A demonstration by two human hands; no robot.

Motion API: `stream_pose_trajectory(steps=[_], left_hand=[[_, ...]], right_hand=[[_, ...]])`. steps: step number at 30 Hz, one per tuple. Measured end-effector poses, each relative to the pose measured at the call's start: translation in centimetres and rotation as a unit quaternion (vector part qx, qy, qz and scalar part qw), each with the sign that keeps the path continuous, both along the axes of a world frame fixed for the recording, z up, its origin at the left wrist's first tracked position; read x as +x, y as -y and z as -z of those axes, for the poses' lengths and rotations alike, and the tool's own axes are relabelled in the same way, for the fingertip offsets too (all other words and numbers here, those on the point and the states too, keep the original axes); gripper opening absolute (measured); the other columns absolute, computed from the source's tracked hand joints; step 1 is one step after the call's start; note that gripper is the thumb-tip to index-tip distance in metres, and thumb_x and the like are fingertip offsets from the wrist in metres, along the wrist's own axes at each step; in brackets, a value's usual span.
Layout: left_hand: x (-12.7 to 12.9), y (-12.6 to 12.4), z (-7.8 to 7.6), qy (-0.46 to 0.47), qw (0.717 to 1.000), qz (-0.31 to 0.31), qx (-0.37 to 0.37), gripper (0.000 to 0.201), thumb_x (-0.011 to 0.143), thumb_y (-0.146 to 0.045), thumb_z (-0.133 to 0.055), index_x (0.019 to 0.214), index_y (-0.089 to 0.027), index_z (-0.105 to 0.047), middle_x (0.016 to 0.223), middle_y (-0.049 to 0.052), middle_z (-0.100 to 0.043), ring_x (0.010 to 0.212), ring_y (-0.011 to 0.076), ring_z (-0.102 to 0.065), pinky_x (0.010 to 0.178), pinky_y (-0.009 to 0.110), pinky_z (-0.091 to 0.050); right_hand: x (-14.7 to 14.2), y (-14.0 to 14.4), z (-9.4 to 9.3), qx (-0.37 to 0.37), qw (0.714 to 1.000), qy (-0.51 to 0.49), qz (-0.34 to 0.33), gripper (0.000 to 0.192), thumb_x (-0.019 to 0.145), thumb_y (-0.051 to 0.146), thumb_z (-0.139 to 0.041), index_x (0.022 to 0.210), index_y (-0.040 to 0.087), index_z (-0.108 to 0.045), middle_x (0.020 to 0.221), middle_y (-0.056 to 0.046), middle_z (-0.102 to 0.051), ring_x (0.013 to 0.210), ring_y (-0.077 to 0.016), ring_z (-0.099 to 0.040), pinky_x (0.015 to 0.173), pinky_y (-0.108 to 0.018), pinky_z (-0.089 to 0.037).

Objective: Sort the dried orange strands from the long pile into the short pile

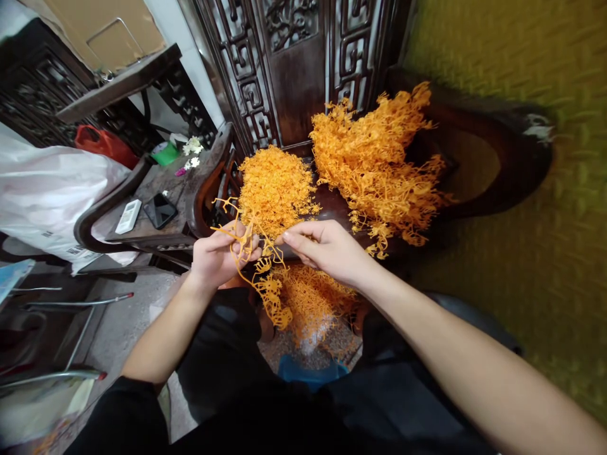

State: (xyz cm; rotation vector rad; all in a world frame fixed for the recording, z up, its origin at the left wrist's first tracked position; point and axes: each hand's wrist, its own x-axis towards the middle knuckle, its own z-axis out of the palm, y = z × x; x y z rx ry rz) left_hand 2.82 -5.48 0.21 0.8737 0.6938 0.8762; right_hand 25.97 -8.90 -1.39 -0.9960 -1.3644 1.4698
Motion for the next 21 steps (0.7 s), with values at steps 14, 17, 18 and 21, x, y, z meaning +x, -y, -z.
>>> stream_pose_trajectory(steps=[14, 17, 18, 21], left_hand=[[1.9, -0.1, 1.5, -0.027, 0.999, -0.03, -0.006, 0.02, 0.082, -0.031, -0.076, 0.091, -0.014, -0.07, 0.073, 0.001, -0.061, 0.062, 0.0094, -0.056, 0.062, 0.025, -0.049], [2.0, 0.1, 1.9, -0.143, 0.99, 0.003, 0.003, 0.036, 0.087, -0.046, -0.074, 0.102, -0.014, -0.069, 0.072, 0.0, -0.064, 0.051, 0.007, -0.052, 0.048, 0.021, -0.04], [2.0, 0.3, 1.9, -0.181, 0.983, 0.041, 0.002, 0.04, 0.089, -0.052, -0.071, 0.101, -0.014, -0.068, 0.065, -0.001, -0.061, 0.047, 0.0065, -0.048, 0.043, 0.02, -0.035], [1.8, 1.2, 1.7, -0.28, 0.944, 0.175, 0.016, 0.05, 0.093, -0.065, -0.058, 0.091, -0.016, -0.065, 0.05, -0.005, -0.05, 0.039, 0.0069, -0.04, 0.039, 0.021, -0.027]], right_hand=[[-1.6, 1.0, 0.4, 0.105, 0.977, 0.185, -0.025, 0.027, 0.093, 0.044, -0.068, 0.088, 0.019, -0.078, 0.085, -0.002, -0.076, 0.074, -0.0163, -0.064, 0.07, -0.028, -0.046], [-0.8, 0.9, -0.3, 0.028, 0.993, 0.113, -0.008, 0.032, 0.09, 0.047, -0.072, 0.079, 0.017, -0.072, 0.063, 0.002, -0.061, 0.053, -0.0093, -0.047, 0.053, -0.024, -0.035], [-0.5, 0.9, -0.6, -0.015, 0.997, 0.072, -0.012, 0.034, 0.087, 0.049, -0.075, 0.077, 0.017, -0.07, 0.058, 0.004, -0.056, 0.048, -0.0075, -0.041, 0.047, -0.023, -0.03], [1.0, 0.7, -1.3, -0.123, 0.989, -0.071, -0.04, 0.041, 0.077, 0.053, -0.083, 0.073, 0.018, -0.062, 0.048, 0.009, -0.042, 0.038, -0.0037, -0.026, 0.038, -0.021, -0.017]])
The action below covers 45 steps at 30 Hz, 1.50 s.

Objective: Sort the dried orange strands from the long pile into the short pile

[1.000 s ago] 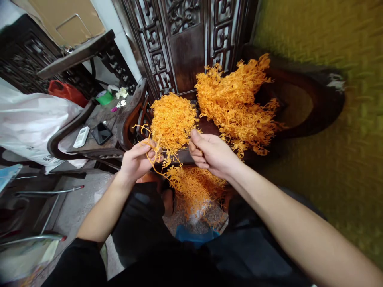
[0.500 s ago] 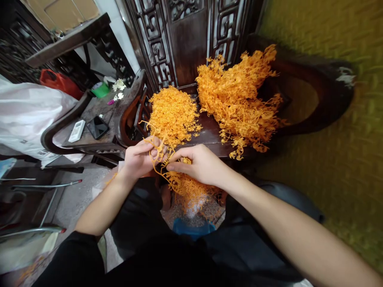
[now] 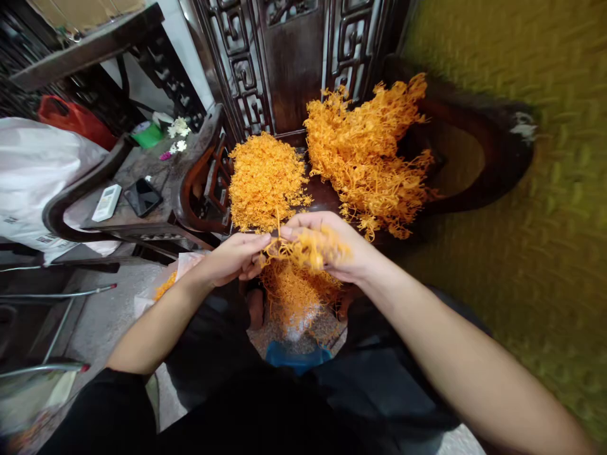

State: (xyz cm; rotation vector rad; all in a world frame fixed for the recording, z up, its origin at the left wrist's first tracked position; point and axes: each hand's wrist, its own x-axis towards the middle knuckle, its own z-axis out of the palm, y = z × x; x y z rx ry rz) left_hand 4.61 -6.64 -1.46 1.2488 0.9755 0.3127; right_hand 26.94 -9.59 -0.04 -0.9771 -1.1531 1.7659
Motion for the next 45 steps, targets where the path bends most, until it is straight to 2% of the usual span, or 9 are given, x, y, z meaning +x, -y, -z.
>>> stream_pose_trajectory(steps=[3, 8, 11, 17, 22, 30, 36, 42, 45], left_hand=[[0.0, 0.8, -0.3, -0.066, 0.991, 0.076, 0.085, 0.047, 0.095, -0.062, -0.055, 0.087, -0.017, -0.066, 0.056, -0.004, -0.055, 0.045, 0.008, -0.044, 0.042, 0.022, -0.031], [0.6, 1.6, -0.3, -0.147, 0.914, 0.021, 0.378, 0.028, 0.087, -0.03, -0.072, 0.11, -0.019, -0.062, 0.095, 0.003, -0.069, 0.081, 0.015, -0.062, 0.069, 0.028, -0.047], [0.9, 1.8, -0.2, -0.194, 0.869, 0.009, 0.455, 0.034, 0.081, -0.024, -0.077, 0.109, -0.018, -0.059, 0.097, 0.005, -0.068, 0.088, 0.0193, -0.063, 0.077, 0.032, -0.049], [0.6, 1.5, 0.2, -0.222, 0.84, 0.045, 0.493, 0.022, 0.086, -0.035, -0.077, 0.09, -0.017, -0.065, 0.093, 0.004, -0.066, 0.088, 0.0197, -0.063, 0.081, 0.035, -0.051], [0.3, 1.3, -0.3, -0.13, 0.827, -0.019, 0.546, 0.006, 0.09, -0.022, -0.073, 0.094, -0.02, -0.076, 0.095, 0.004, -0.069, 0.083, 0.013, -0.065, 0.077, 0.027, -0.052], [1.3, 2.1, -1.5, -0.105, 0.807, -0.058, 0.578, 0.032, 0.093, -0.036, -0.07, 0.117, -0.015, -0.069, 0.095, 0.003, -0.076, 0.058, 0.0073, -0.057, 0.062, 0.024, -0.049], [1.1, 1.7, -1.0, -0.203, 0.735, 0.001, 0.647, 0.033, 0.106, -0.034, -0.047, 0.09, -0.017, -0.07, 0.082, 0.004, -0.071, 0.074, 0.0135, -0.064, 0.065, 0.027, -0.044], [1.2, 1.5, -0.9, -0.081, 0.766, -0.025, 0.637, 0.041, 0.101, -0.021, -0.053, 0.06, -0.018, -0.049, 0.056, -0.004, -0.048, 0.051, 0.007, -0.044, 0.053, 0.026, -0.032], [1.0, 1.9, -1.2, -0.038, 0.745, -0.04, 0.665, 0.044, 0.097, -0.017, -0.054, 0.055, -0.018, -0.042, 0.05, -0.005, -0.04, 0.046, 0.0066, -0.035, 0.048, 0.028, -0.026]], right_hand=[[1.2, -0.1, -0.4, -0.049, 0.996, -0.065, -0.022, 0.043, 0.072, 0.05, -0.089, 0.07, 0.019, -0.058, 0.049, 0.008, -0.042, 0.037, -0.0023, -0.026, 0.035, -0.018, -0.014], [1.1, -0.4, 0.1, -0.097, 0.99, -0.099, -0.023, 0.04, 0.071, 0.039, -0.09, 0.072, 0.018, -0.056, 0.047, 0.01, -0.036, 0.037, -0.0005, -0.021, 0.035, -0.016, -0.011], [0.3, -0.5, 0.7, -0.133, 0.986, -0.099, 0.0, 0.04, 0.072, 0.033, -0.089, 0.073, 0.019, -0.052, 0.049, 0.01, -0.037, 0.038, -0.0007, -0.022, 0.035, -0.015, -0.012], [-0.6, -0.6, 0.9, -0.15, 0.982, -0.115, 0.01, 0.036, 0.077, 0.03, -0.085, 0.079, 0.019, -0.05, 0.054, 0.009, -0.041, 0.039, -0.0009, -0.024, 0.036, -0.014, -0.013], [-0.3, -0.6, 0.6, -0.129, 0.983, -0.131, 0.024, 0.035, 0.078, 0.028, -0.082, 0.077, 0.02, -0.048, 0.055, 0.009, -0.041, 0.04, -0.0011, -0.025, 0.037, -0.015, -0.013], [-1.7, -0.2, 0.6, -0.084, 0.994, -0.045, 0.048, 0.037, 0.077, 0.036, -0.08, 0.067, 0.02, -0.048, 0.05, 0.007, -0.044, 0.037, -0.0022, -0.028, 0.036, -0.018, -0.013], [-2.2, -0.2, 1.6, 0.069, 0.987, 0.119, 0.081, 0.032, 0.091, 0.04, -0.068, 0.072, 0.019, -0.053, 0.054, 0.005, -0.052, 0.041, -0.005, -0.037, 0.041, -0.02, -0.025], [-2.1, -0.2, 1.8, 0.163, 0.949, 0.239, 0.128, 0.039, 0.1, 0.05, -0.057, 0.075, 0.02, -0.056, 0.059, 0.001, -0.061, 0.046, -0.0084, -0.045, 0.047, -0.023, -0.034], [-0.9, -1.3, 1.4, 0.173, 0.931, 0.237, 0.217, 0.036, 0.098, 0.05, -0.061, 0.078, 0.021, -0.055, 0.064, -0.001, -0.065, 0.047, -0.0091, -0.047, 0.048, -0.025, -0.036]])
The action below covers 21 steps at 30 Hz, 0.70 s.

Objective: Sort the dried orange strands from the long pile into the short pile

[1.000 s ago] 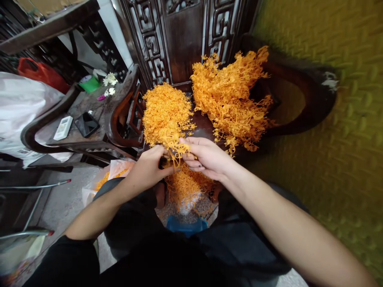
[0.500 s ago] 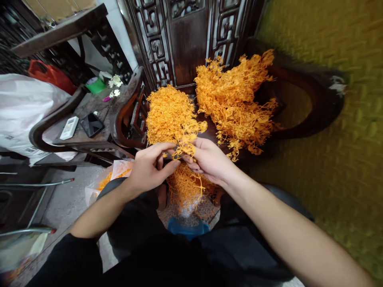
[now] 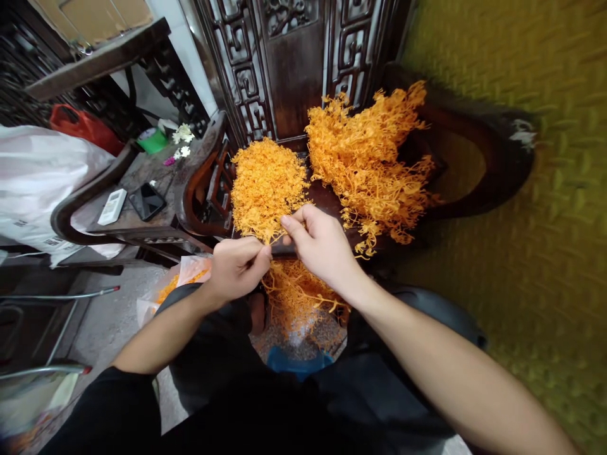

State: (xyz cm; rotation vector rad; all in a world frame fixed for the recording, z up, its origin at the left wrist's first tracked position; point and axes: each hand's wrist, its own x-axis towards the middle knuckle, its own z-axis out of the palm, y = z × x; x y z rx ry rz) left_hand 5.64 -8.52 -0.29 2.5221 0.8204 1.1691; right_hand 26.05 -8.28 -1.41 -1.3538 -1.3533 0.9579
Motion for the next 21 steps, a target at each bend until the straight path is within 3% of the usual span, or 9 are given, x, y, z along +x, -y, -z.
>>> stream_pose_trajectory(steps=[3, 5, 9, 12, 14, 17, 19, 21], left_hand=[[-0.8, 0.2, -0.5, 0.027, 1.0, -0.003, 0.0, 0.038, 0.098, -0.019, -0.053, 0.06, -0.019, -0.053, 0.052, -0.003, -0.049, 0.048, 0.0081, -0.044, 0.05, 0.026, -0.034], [-1.3, 0.0, -0.7, 0.035, 0.999, 0.0, -0.042, 0.032, 0.101, -0.022, -0.053, 0.072, -0.019, -0.065, 0.063, 0.001, -0.064, 0.059, 0.0102, -0.059, 0.058, 0.025, -0.045], [-1.6, -0.7, -0.5, 0.039, 0.995, 0.027, -0.091, 0.025, 0.102, -0.023, -0.054, 0.086, -0.017, -0.072, 0.078, 0.005, -0.074, 0.072, 0.0125, -0.068, 0.068, 0.027, -0.053], [-1.4, -0.8, -0.4, 0.02, 0.995, 0.036, -0.093, 0.026, 0.101, -0.022, -0.055, 0.082, -0.017, -0.072, 0.08, 0.005, -0.074, 0.073, 0.0124, -0.067, 0.07, 0.027, -0.052], [-1.3, -0.6, -0.5, 0.014, 0.994, 0.051, -0.094, 0.025, 0.1, -0.02, -0.056, 0.08, -0.016, -0.07, 0.081, 0.006, -0.073, 0.073, 0.0126, -0.065, 0.07, 0.027, -0.051], [-1.1, -0.4, -0.4, 0.003, 0.993, 0.071, -0.096, 0.024, 0.1, -0.019, -0.056, 0.078, -0.016, -0.067, 0.078, 0.005, -0.068, 0.072, 0.0122, -0.061, 0.069, 0.027, -0.048], [-1.1, -0.4, -0.3, -0.005, 0.993, 0.065, -0.095, 0.024, 0.1, -0.02, -0.056, 0.078, -0.016, -0.067, 0.076, 0.004, -0.066, 0.07, 0.0118, -0.058, 0.068, 0.027, -0.046], [-1.0, -0.6, 0.0, -0.009, 0.994, 0.034, -0.106, 0.024, 0.1, -0.025, -0.058, 0.08, -0.016, -0.068, 0.074, 0.003, -0.065, 0.068, 0.0113, -0.057, 0.067, 0.026, -0.045]], right_hand=[[2.7, -1.5, -0.7, 0.03, 0.989, -0.083, 0.118, 0.033, 0.097, 0.046, -0.065, 0.081, 0.022, -0.05, 0.081, -0.007, -0.072, 0.048, -0.0081, -0.051, 0.045, -0.026, -0.034], [4.0, -1.8, -1.2, 0.057, 0.98, -0.14, 0.129, 0.029, 0.093, 0.043, -0.071, 0.088, 0.022, -0.052, 0.094, -0.008, -0.073, 0.054, -0.0094, -0.057, 0.044, -0.025, -0.033], [3.2, -0.3, -1.9, 0.044, 0.991, -0.127, -0.011, 0.027, 0.093, 0.045, -0.07, 0.106, 0.022, -0.067, 0.074, 0.0, -0.062, 0.053, -0.0104, -0.05, 0.044, -0.025, -0.033], [0.9, 1.1, -2.1, 0.017, 0.995, -0.063, -0.074, 0.032, 0.092, 0.052, -0.069, 0.093, 0.02, -0.074, 0.061, 0.002, -0.049, 0.053, -0.0107, -0.041, 0.047, -0.026, -0.028], [-0.1, 1.4, -2.0, -0.006, 0.993, -0.055, -0.108, 0.037, 0.086, 0.056, -0.074, 0.083, 0.02, -0.071, 0.058, 0.003, -0.048, 0.053, -0.0105, -0.039, 0.047, -0.026, -0.025], [-0.4, 1.1, -1.5, -0.084, 0.971, -0.127, -0.185, 0.055, 0.087, 0.068, -0.066, 0.063, 0.021, -0.052, 0.051, 0.005, -0.039, 0.046, -0.0079, -0.03, 0.045, -0.025, -0.02], [-0.1, 0.8, -1.2, -0.128, 0.951, -0.169, -0.226, 0.06, 0.09, 0.071, -0.061, 0.061, 0.021, -0.045, 0.049, 0.007, -0.035, 0.043, -0.0066, -0.024, 0.044, -0.025, -0.016], [0.3, 0.6, -1.0, -0.129, 0.95, -0.163, -0.232, 0.055, 0.089, 0.068, -0.064, 0.066, 0.021, -0.05, 0.049, 0.007, -0.039, 0.043, -0.0066, -0.026, 0.044, -0.025, -0.016]])
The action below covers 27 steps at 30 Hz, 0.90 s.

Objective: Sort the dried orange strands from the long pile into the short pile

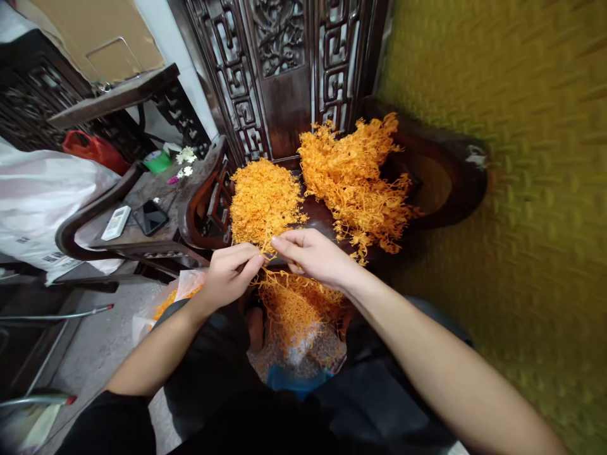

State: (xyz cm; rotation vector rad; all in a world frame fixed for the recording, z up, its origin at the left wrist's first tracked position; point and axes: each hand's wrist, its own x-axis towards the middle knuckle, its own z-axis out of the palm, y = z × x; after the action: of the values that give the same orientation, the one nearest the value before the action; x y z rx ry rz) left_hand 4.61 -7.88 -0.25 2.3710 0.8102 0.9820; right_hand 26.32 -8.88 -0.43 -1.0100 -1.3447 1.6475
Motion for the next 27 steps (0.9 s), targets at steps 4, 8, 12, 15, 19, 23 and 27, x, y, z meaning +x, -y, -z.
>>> stream_pose_trajectory(steps=[4, 8, 12, 15, 19, 23, 27], left_hand=[[0.3, -0.5, 0.2, -0.006, 0.996, -0.062, -0.063, 0.022, 0.095, -0.037, -0.067, 0.085, -0.017, -0.071, 0.071, -0.001, -0.066, 0.059, 0.0093, -0.053, 0.06, 0.024, -0.043], [0.3, -0.5, -0.4, -0.02, 0.998, -0.011, -0.061, 0.03, 0.1, -0.034, -0.06, 0.076, -0.017, -0.067, 0.068, -0.001, -0.063, 0.061, 0.0093, -0.053, 0.061, 0.024, -0.041], [-0.6, -0.2, -1.5, -0.012, 0.992, 0.023, -0.123, 0.043, 0.101, -0.037, -0.057, 0.063, -0.017, -0.059, 0.058, -0.001, -0.055, 0.055, 0.0089, -0.047, 0.056, 0.026, -0.036], [-1.2, -0.5, -1.5, 0.032, 0.976, 0.003, -0.217, 0.042, 0.099, -0.041, -0.059, 0.067, -0.016, -0.065, 0.061, 0.001, -0.063, 0.057, 0.0096, -0.053, 0.058, 0.024, -0.04], [-1.2, -1.2, -0.7, 0.094, 0.935, -0.014, -0.342, 0.036, 0.095, -0.047, -0.065, 0.083, -0.014, -0.075, 0.065, 0.002, -0.067, 0.052, 0.0074, -0.046, 0.049, 0.022, -0.033], [-0.9, -1.2, -0.4, 0.129, 0.911, 0.006, -0.393, 0.035, 0.092, -0.048, -0.069, 0.089, -0.014, -0.077, 0.067, 0.003, -0.067, 0.052, 0.0063, -0.043, 0.049, 0.022, -0.03], [-0.8, -0.9, -0.8, 0.112, 0.905, 0.027, -0.41, 0.037, 0.092, -0.05, -0.069, 0.095, -0.014, -0.079, 0.067, 0.002, -0.064, 0.052, 0.0062, -0.041, 0.048, 0.022, -0.028]], right_hand=[[-0.3, 0.1, 0.1, 0.091, 0.992, 0.081, 0.03, 0.045, 0.088, 0.06, -0.071, 0.073, 0.019, -0.061, 0.056, 0.005, -0.047, 0.051, -0.0082, -0.034, 0.048, -0.024, -0.022], [-0.5, 0.1, -0.1, 0.19, 0.965, 0.169, 0.068, 0.041, 0.089, 0.053, -0.072, 0.069, 0.018, -0.063, 0.064, 0.0, -0.056, 0.061, -0.0118, -0.045, 0.057, -0.027, -0.032], [2.7, -1.1, -0.7, 0.206, 0.921, 0.178, 0.278, 0.037, 0.091, 0.046, -0.073, 0.067, 0.021, -0.059, 0.061, 0.0, -0.055, 0.055, -0.0112, -0.043, 0.054, -0.029, -0.03], [5.3, -1.8, -1.1, 0.147, 0.917, 0.082, 0.361, 0.039, 0.09, 0.054, -0.072, 0.073, 0.023, -0.056, 0.058, 0.001, -0.055, 0.045, -0.0097, -0.04, 0.045, -0.027, -0.027], [4.9, -1.1, -0.8, 0.085, 0.973, 0.063, 0.206, 0.039, 0.088, 0.056, -0.074, 0.081, 0.019, -0.067, 0.078, -0.008, -0.074, 0.041, -0.008, -0.047, 0.039, -0.026, -0.033], [3.1, -0.2, -0.1, 0.065, 0.987, 0.014, 0.148, 0.034, 0.089, 0.048, -0.077, 0.102, 0.016, -0.074, 0.083, -0.008, -0.076, 0.047, -0.0095, -0.056, 0.04, -0.024, -0.038], [2.3, 0.1, 0.2, 0.031, 0.992, -0.042, 0.111, 0.056, 0.088, 0.046, -0.077, 0.136, 0.019, -0.065, 0.067, 0.001, -0.066, 0.05, -0.0104, -0.054, 0.04, -0.022, -0.036]])
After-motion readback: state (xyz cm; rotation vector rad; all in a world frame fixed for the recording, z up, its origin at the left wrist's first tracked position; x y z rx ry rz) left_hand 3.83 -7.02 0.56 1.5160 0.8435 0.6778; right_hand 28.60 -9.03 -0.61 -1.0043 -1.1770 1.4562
